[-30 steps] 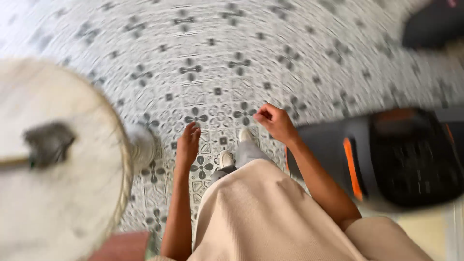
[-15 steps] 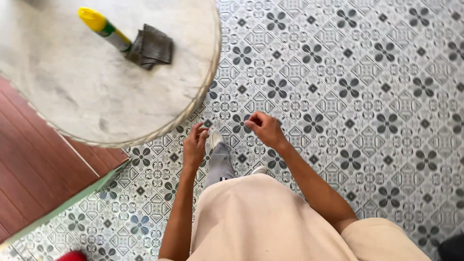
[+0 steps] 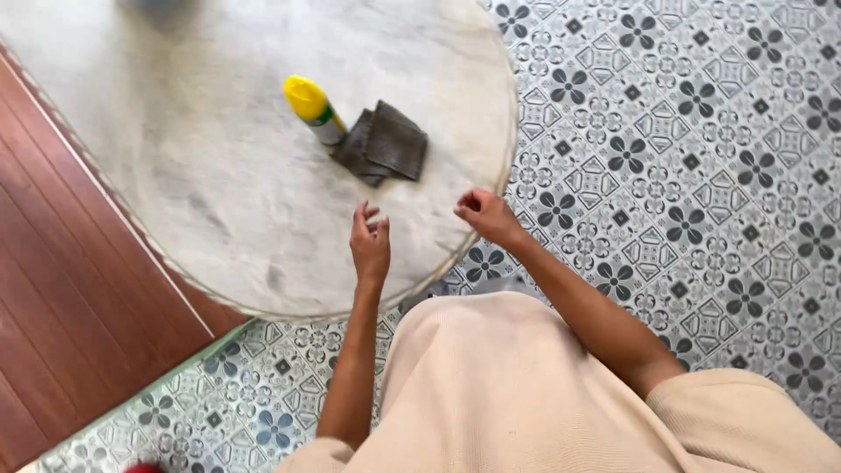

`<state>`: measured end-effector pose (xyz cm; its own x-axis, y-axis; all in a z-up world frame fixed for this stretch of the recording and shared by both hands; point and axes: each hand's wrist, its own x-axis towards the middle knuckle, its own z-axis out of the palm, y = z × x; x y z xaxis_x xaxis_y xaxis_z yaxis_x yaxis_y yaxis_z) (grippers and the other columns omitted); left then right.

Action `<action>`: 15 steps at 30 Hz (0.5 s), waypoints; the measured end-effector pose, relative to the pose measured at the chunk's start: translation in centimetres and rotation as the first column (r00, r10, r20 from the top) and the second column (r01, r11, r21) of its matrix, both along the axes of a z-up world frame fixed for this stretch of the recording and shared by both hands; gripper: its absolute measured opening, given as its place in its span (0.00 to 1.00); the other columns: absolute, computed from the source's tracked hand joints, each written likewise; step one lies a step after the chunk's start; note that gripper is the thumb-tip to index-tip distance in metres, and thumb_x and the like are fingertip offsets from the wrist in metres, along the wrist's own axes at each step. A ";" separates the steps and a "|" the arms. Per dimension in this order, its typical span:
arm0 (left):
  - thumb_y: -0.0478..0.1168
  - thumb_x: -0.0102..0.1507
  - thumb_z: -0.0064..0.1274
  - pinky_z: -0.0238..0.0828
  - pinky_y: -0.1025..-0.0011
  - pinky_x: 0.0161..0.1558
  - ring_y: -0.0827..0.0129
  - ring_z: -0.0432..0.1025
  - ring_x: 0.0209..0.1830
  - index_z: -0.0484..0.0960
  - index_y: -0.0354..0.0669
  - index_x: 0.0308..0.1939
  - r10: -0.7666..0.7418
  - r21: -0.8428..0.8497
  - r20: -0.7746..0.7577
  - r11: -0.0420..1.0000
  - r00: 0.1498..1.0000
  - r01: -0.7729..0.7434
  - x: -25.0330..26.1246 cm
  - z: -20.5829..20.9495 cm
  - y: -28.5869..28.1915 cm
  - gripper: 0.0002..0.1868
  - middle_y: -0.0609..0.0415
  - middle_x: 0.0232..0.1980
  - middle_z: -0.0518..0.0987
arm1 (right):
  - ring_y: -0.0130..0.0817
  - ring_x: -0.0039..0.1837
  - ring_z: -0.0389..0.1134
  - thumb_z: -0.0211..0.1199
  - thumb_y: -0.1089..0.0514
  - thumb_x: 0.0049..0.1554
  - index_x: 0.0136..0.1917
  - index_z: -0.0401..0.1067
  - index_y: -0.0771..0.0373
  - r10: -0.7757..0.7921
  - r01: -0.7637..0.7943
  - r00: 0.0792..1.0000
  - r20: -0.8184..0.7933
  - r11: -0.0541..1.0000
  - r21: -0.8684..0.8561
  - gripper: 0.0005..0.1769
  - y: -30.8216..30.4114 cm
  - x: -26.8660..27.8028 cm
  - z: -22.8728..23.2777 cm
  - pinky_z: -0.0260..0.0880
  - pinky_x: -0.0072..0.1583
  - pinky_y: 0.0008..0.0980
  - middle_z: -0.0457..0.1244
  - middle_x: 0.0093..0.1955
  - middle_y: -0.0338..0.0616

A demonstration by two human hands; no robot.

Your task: The person organizes various items on a round marble table, including a red case, a remote control, and a woven basket. They place the items into a light blue caddy and then move the caddy and other objects to a metal cart. The person also wipes the table surface with a cloth and a spray bottle.

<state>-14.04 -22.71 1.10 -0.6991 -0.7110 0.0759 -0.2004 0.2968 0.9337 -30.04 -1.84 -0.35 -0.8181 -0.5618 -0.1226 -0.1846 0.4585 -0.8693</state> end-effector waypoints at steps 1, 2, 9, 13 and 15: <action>0.46 0.66 0.53 0.76 0.56 0.53 0.47 0.78 0.52 0.66 0.45 0.71 0.032 -0.043 0.003 0.999 0.999 -0.032 -0.5 -0.1 -1.7 0.30 0.41 0.60 0.77 | 0.44 0.50 0.73 0.68 0.46 0.53 0.55 0.77 0.56 -0.009 0.009 1.000 -0.014 1.000 -0.023 0.19 -2.2 -1.1 -1.4 0.70 0.53 0.43 0.71 0.46 0.50; 0.46 0.66 0.53 0.76 0.56 0.53 0.47 0.78 0.52 0.66 0.45 0.71 0.052 -0.034 0.015 0.998 0.999 -0.052 -0.7 -0.1 -2.9 0.30 0.41 0.60 0.77 | 0.44 0.50 0.73 0.68 0.46 0.53 0.55 0.77 0.56 0.011 -0.011 1.000 -0.002 1.000 -0.013 0.19 -3.9 -1.6 -1.3 0.70 0.53 0.43 0.71 0.46 0.50; 0.53 0.58 0.71 0.66 0.52 0.68 0.41 0.66 0.68 0.53 0.43 0.78 0.270 -0.249 -0.130 0.922 0.954 -0.295 -11.7 -0.8 -11.8 0.54 0.36 0.70 0.62 | 0.62 0.82 0.41 0.66 0.37 0.59 0.82 0.47 0.62 0.208 -0.094 0.894 -0.397 0.953 0.288 0.50 -17.8 -6.9 2.2 0.50 0.76 0.63 0.40 0.81 0.63; 0.56 0.56 0.76 0.55 0.56 0.78 0.45 0.55 0.80 0.41 0.38 0.79 0.317 -0.375 -0.186 0.852 0.930 -0.365 -16.7 0.7 -14.2 0.66 0.37 0.80 0.54 | 0.56 0.85 0.21 0.62 0.27 0.58 0.86 0.47 0.53 0.376 -0.138 0.698 -0.610 0.906 0.400 0.54 -22.8 -6.7 -4.5 0.21 0.76 0.71 0.26 0.86 0.59; 0.50 0.56 0.75 0.59 0.60 0.75 0.49 0.60 0.77 0.46 0.40 0.78 0.361 -0.302 -0.181 0.865 0.915 -0.401 -17.5 1.5 -15.5 0.60 0.40 0.77 0.59 | 0.54 0.85 0.27 0.62 0.30 0.58 0.83 0.54 0.53 0.479 -0.302 0.614 -0.627 0.877 0.375 0.48 -21.8 -5.1 -3.7 0.25 0.77 0.68 0.32 0.86 0.55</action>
<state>-31.53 -38.16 2.58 -0.3506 -0.8409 0.4123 -0.2587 0.5100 0.8203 -35.17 -23.61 -4.09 -0.4227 -0.8795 0.2186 -0.8855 0.3494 -0.3064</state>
